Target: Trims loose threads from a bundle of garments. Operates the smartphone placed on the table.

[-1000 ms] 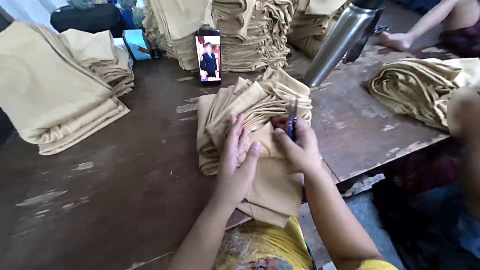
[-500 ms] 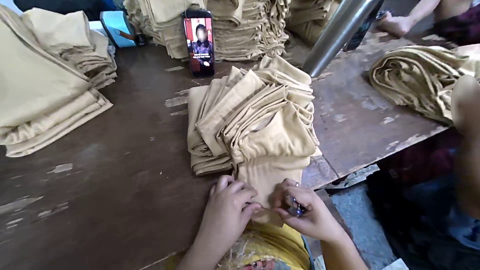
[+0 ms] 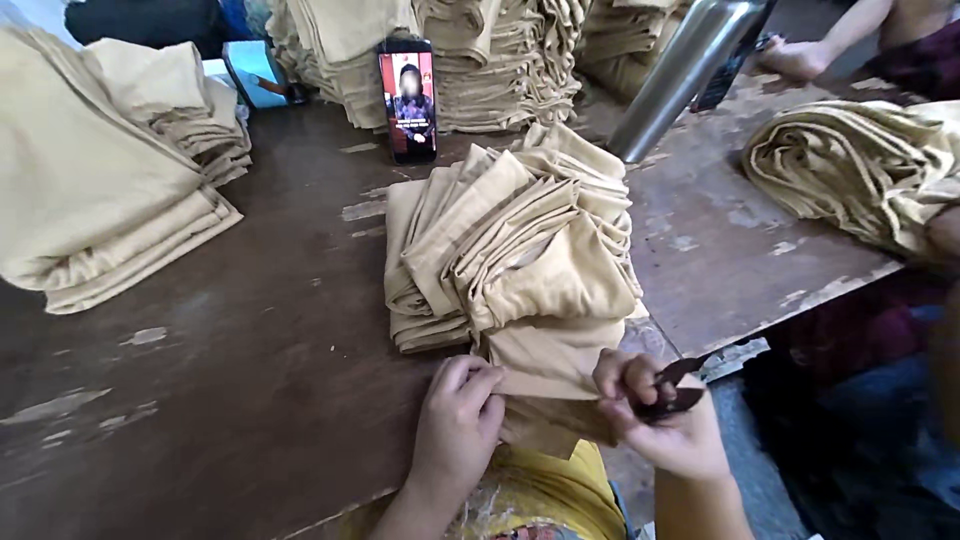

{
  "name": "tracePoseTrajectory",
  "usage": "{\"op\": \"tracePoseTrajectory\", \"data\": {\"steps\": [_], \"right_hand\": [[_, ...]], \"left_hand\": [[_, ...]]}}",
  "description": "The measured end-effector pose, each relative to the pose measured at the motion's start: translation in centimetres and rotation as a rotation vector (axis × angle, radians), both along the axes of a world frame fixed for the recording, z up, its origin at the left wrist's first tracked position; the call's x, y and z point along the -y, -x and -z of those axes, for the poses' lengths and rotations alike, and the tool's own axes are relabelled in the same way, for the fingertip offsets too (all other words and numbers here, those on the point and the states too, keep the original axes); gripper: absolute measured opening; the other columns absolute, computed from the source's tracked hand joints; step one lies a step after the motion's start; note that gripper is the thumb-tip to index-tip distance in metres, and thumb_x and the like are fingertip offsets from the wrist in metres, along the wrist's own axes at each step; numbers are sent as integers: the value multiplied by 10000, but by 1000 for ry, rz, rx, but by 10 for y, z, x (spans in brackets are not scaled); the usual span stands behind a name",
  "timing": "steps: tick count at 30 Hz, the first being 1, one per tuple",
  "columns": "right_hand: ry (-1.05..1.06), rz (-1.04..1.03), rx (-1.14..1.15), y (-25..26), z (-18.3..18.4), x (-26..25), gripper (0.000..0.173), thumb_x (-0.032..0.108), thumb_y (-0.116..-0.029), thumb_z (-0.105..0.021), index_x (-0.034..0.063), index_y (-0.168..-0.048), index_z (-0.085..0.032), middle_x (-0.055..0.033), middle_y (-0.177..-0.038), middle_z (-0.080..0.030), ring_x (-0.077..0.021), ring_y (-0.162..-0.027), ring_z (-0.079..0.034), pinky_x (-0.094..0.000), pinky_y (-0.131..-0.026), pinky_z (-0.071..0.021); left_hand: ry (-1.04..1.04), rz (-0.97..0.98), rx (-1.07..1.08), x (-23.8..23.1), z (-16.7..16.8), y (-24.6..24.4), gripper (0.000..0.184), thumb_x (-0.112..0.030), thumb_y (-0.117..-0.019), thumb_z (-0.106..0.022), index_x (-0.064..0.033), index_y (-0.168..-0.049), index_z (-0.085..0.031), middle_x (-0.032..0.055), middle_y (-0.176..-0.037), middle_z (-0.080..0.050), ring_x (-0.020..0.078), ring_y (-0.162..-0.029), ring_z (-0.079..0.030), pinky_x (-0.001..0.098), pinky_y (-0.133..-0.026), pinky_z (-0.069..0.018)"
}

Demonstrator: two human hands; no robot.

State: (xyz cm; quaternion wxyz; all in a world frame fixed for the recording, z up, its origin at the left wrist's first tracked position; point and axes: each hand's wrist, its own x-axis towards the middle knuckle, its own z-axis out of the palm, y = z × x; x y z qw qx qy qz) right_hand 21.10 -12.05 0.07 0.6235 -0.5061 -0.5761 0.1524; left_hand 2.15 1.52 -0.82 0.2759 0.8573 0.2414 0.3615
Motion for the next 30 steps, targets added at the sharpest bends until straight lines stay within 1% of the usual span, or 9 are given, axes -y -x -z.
{"op": "tracePoseTrajectory", "data": {"steps": [3,6,9,12,17,20,22,26,30], "right_hand": [[-98,243,65,-2,-4,-13,158,111,-916,-680,163,-894,-533,62,-904,-623,40,-794,-587,-104,-688,-483],[-29,469,262,4,11,-32,161,74,-931,-627,41,-820,-514,-81,-908,-595,-53,-824,-578,-152,-737,-486],[215,378,315,17,28,-40,126,108,-885,-657,-18,-875,-658,-161,-990,-658,-141,-859,-633,-239,-745,-539],[254,207,271,20,26,-35,134,116,-922,-619,-8,-873,-629,-122,-949,-631,-81,-835,-586,-172,-733,-492],[299,145,234,21,21,-16,406,392,-1046,-542,-6,-986,-598,-63,-890,-579,-35,-790,-535,-179,-713,-472],[262,169,191,25,25,-9,357,353,-1044,-551,1,-998,-594,-58,-921,-580,-22,-790,-532,-161,-708,-467],[167,181,123,29,27,-10,224,251,-1002,-629,43,-982,-547,-67,-1062,-617,-24,-896,-591,-155,-758,-507],[34,170,117,39,21,-25,331,252,-950,-746,73,-1063,-493,-136,-1334,-635,-176,-1210,-650,-314,-949,-573],[17,263,111,48,18,-38,276,183,-934,-760,21,-1031,-558,-125,-1152,-725,-118,-965,-725,-250,-812,-615]], "left_hand": [[44,23,11,2,-1,-4,230,-34,-849,-666,-67,-1032,-800,107,-987,-728,107,-909,-701,172,-830,-557],[263,74,75,2,-2,-10,268,-88,-960,-647,23,-1191,-727,93,-998,-763,83,-875,-728,211,-825,-587],[808,178,321,-1,-10,-12,419,20,-970,-588,112,-1369,-498,56,-995,-726,57,-837,-693,227,-770,-587],[1128,252,557,3,-6,-12,455,78,-957,-530,46,-1392,-400,46,-1053,-708,119,-948,-706,322,-877,-593],[890,317,616,12,5,-13,440,27,-835,-779,23,-1240,-608,40,-1211,-690,121,-1036,-701,315,-927,-600],[787,226,576,16,8,-18,427,125,-778,-767,106,-1186,-642,106,-1211,-667,119,-992,-704,287,-875,-618],[781,209,567,16,8,-19,400,146,-793,-730,126,-1181,-639,124,-1203,-663,112,-964,-707,274,-860,-619],[770,250,576,18,10,-17,395,163,-817,-698,117,-1201,-621,103,-1180,-689,112,-961,-715,286,-874,-617],[734,261,567,18,11,-15,387,175,-795,-660,102,-1175,-657,85,-1161,-706,108,-991,-712,287,-898,-609]]}}
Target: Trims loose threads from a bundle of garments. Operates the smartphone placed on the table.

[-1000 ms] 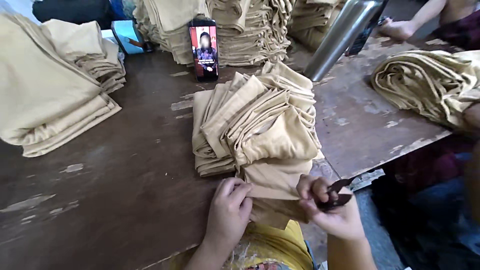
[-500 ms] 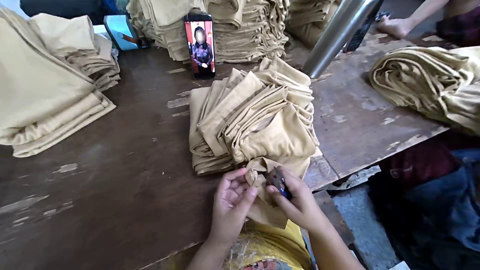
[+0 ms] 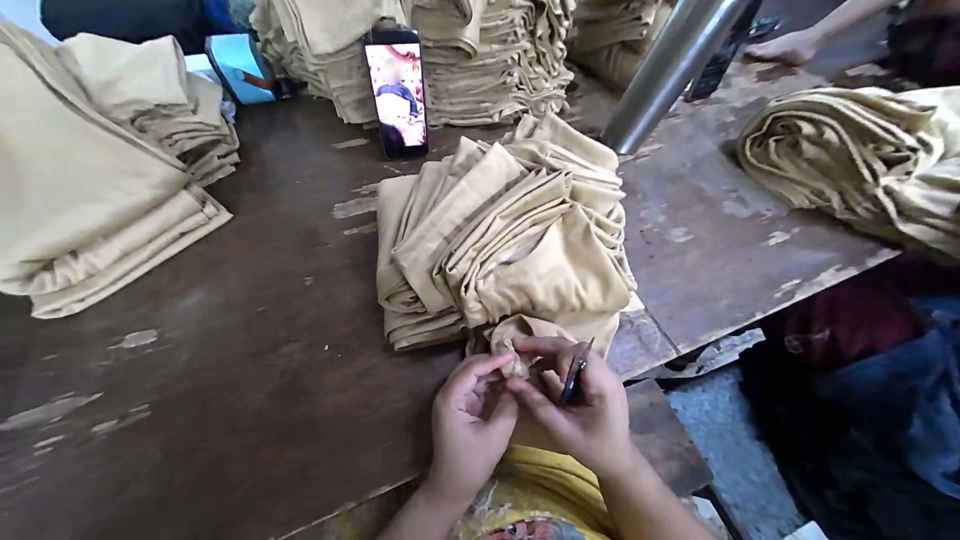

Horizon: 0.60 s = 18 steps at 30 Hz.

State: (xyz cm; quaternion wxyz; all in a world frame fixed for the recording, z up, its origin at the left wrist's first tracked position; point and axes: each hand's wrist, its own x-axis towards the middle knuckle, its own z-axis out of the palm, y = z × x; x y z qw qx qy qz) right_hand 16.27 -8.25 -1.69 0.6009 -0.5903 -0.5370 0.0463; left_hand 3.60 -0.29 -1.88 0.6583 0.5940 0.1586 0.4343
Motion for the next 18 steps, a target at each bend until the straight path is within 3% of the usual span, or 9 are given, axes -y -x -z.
{"op": "tracePoseTrajectory", "data": {"steps": [2,4,9,14,16,18], "right_hand": [[-25,61,21,1,-2,-1,202,124,-928,-749,26,-972,-577,-87,-990,-738,-75,-815,-709,-206,-724,-604],[-34,71,26,2,-4,1,180,102,-927,-737,38,-945,-569,-64,-905,-728,-62,-769,-696,-191,-692,-593],[-6,3,-65,13,-10,9,196,106,-926,-716,75,-984,-531,-41,-901,-709,-62,-772,-687,-193,-664,-583],[50,-92,-92,12,-11,13,160,88,-931,-689,46,-957,-536,-57,-887,-682,-43,-766,-650,-168,-665,-544],[152,-80,2,3,-8,17,195,172,-962,-671,0,-976,-579,-65,-870,-637,-31,-745,-588,-151,-666,-505],[305,-25,138,-7,-4,21,349,354,-995,-647,9,-962,-603,-42,-794,-577,-49,-694,-532,-186,-639,-478]], "left_hand": [[-28,14,-7,0,0,2,375,155,-810,-664,80,-1177,-669,66,-1156,-709,98,-996,-706,278,-896,-605],[-28,28,5,-1,0,3,370,147,-813,-670,59,-1173,-674,50,-1140,-713,93,-994,-704,274,-893,-605],[-29,2,24,0,3,1,298,102,-816,-735,14,-1100,-718,30,-1081,-713,76,-967,-697,253,-867,-606],[-29,-56,-20,-1,0,-1,145,69,-901,-674,-4,-1008,-738,24,-1012,-717,66,-944,-687,228,-849,-590],[41,-30,-3,-3,-3,1,132,37,-946,-639,-25,-1030,-720,-2,-1025,-714,51,-945,-683,227,-851,-586],[161,9,23,-6,-4,4,121,8,-975,-615,-61,-1038,-692,-28,-1024,-716,46,-943,-683,240,-865,-584]]}}
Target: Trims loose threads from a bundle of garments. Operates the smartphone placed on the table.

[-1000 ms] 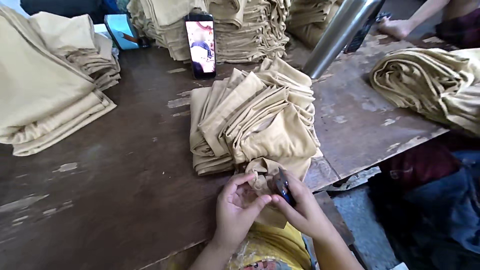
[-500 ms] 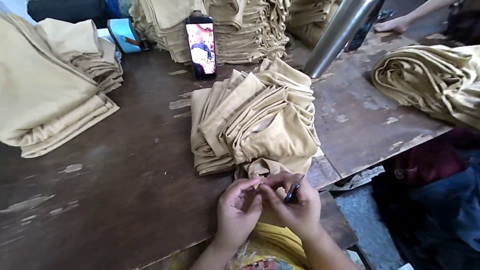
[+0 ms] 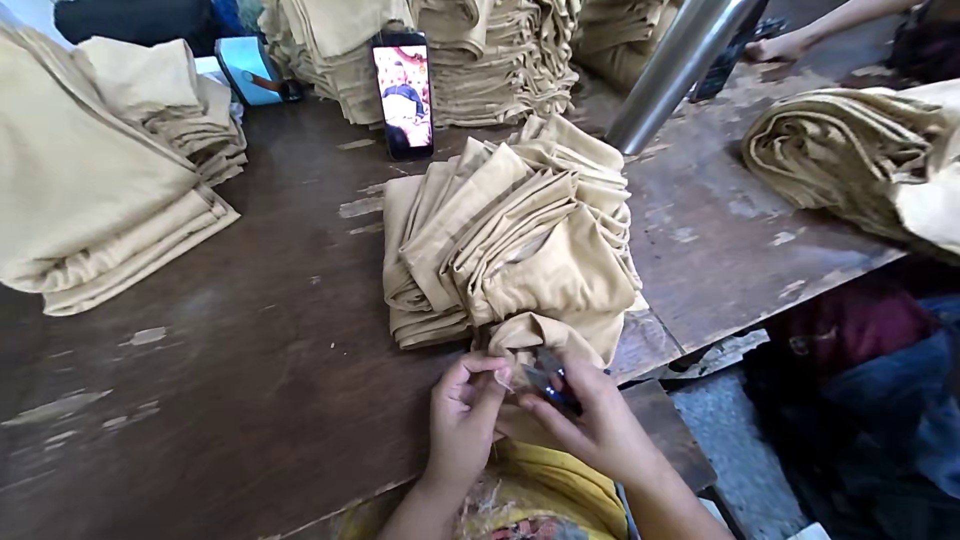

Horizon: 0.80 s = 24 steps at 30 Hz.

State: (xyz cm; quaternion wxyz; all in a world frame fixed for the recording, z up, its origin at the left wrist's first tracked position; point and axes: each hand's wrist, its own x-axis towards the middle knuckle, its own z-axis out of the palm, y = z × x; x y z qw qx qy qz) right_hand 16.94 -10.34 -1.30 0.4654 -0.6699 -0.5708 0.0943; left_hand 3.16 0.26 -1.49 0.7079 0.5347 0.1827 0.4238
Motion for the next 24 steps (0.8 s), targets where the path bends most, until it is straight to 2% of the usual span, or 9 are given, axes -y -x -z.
{"op": "tracePoseTrajectory", "data": {"steps": [2,4,6,10,15,18,21,24], "right_hand": [[97,44,110,-5,3,5,452,474,-1007,-598,35,-900,-611,-36,-718,-547,-97,-627,-517,-254,-577,-471],[124,68,199,-7,4,10,470,498,-1012,-567,61,-845,-606,-32,-678,-535,-121,-583,-508,-284,-535,-453],[116,81,246,-7,5,11,459,483,-1007,-574,67,-816,-608,-32,-662,-537,-132,-559,-505,-294,-512,-444],[101,116,282,-1,4,5,468,481,-1018,-547,74,-792,-596,-30,-633,-527,-135,-538,-503,-293,-492,-430],[98,130,311,6,1,-7,486,475,-1040,-490,76,-783,-592,-31,-612,-516,-148,-519,-510,-309,-474,-426],[102,139,329,7,0,-10,483,436,-1057,-445,78,-780,-612,-43,-612,-551,-169,-525,-555,-334,-470,-444],[108,129,277,5,1,-8,493,435,-1064,-433,74,-781,-614,-42,-615,-546,-155,-525,-545,-325,-466,-435],[110,118,214,1,3,-4,487,438,-1066,-441,72,-802,-623,-33,-620,-540,-136,-534,-537,-314,-475,-436]], "left_hand": [[85,14,-1,-2,-1,3,115,-14,-987,-598,-85,-1033,-676,-45,-992,-710,36,-914,-676,236,-846,-576],[128,24,15,-2,0,5,117,-38,-991,-600,-109,-1037,-681,-47,-980,-714,48,-909,-683,266,-862,-580],[135,30,37,-2,1,7,117,-57,-985,-618,-129,-1032,-697,-46,-1002,-719,59,-940,-688,286,-891,-583],[106,42,80,-2,4,7,85,-89,-969,-656,-142,-1014,-705,-31,-1073,-709,58,-984,-680,265,-892,-581],[46,55,100,-1,4,7,109,-47,-957,-661,-108,-1024,-719,-3,-1107,-714,58,-984,-687,243,-869,-588],[30,38,95,-1,5,7,120,-47,-956,-663,-121,-1027,-726,-9,-1083,-724,59,-970,-694,248,-865,-591],[18,18,92,-1,6,7,121,-57,-958,-661,-149,-1027,-696,-35,-1043,-719,50,-961,-689,247,-862,-586],[12,19,126,-1,6,3,196,-33,-921,-722,-110,-1097,-683,-9,-1065,-731,77,-959,-711,270,-884,-602]]}}
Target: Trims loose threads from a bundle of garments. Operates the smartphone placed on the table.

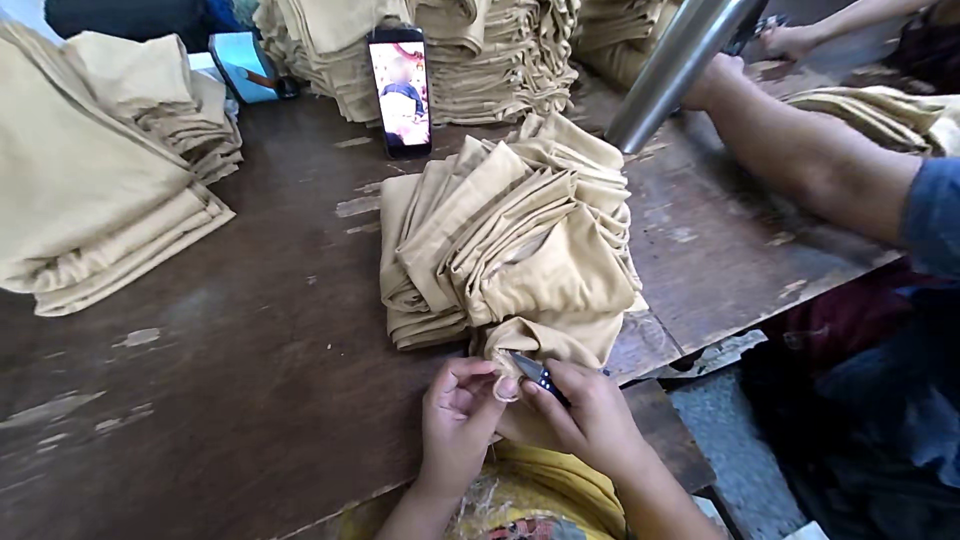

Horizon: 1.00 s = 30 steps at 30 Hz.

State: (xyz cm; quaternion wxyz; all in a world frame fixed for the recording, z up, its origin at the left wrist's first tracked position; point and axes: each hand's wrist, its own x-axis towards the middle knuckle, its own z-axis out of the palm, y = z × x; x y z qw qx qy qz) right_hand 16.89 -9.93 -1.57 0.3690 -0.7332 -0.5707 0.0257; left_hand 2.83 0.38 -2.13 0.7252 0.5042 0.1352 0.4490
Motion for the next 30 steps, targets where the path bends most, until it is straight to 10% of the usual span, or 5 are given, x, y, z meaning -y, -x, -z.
{"op": "tracePoseTrajectory", "data": {"steps": [12,30], "right_hand": [[1,16,-100,-9,1,16,474,489,-1041,-497,78,-824,-585,14,-620,-482,-63,-526,-463,-249,-482,-404],[-53,12,18,-5,-5,10,485,443,-1069,-441,69,-816,-617,-20,-609,-530,-114,-520,-517,-296,-474,-433]], "left_hand": [[-154,-104,-159,8,-4,-3,221,129,-825,-713,54,-1032,-729,86,-1170,-688,86,-960,-713,245,-834,-626],[-170,8,-101,3,-1,6,85,-24,-912,-668,-92,-952,-698,-21,-1126,-674,14,-966,-669,186,-814,-589]]}}
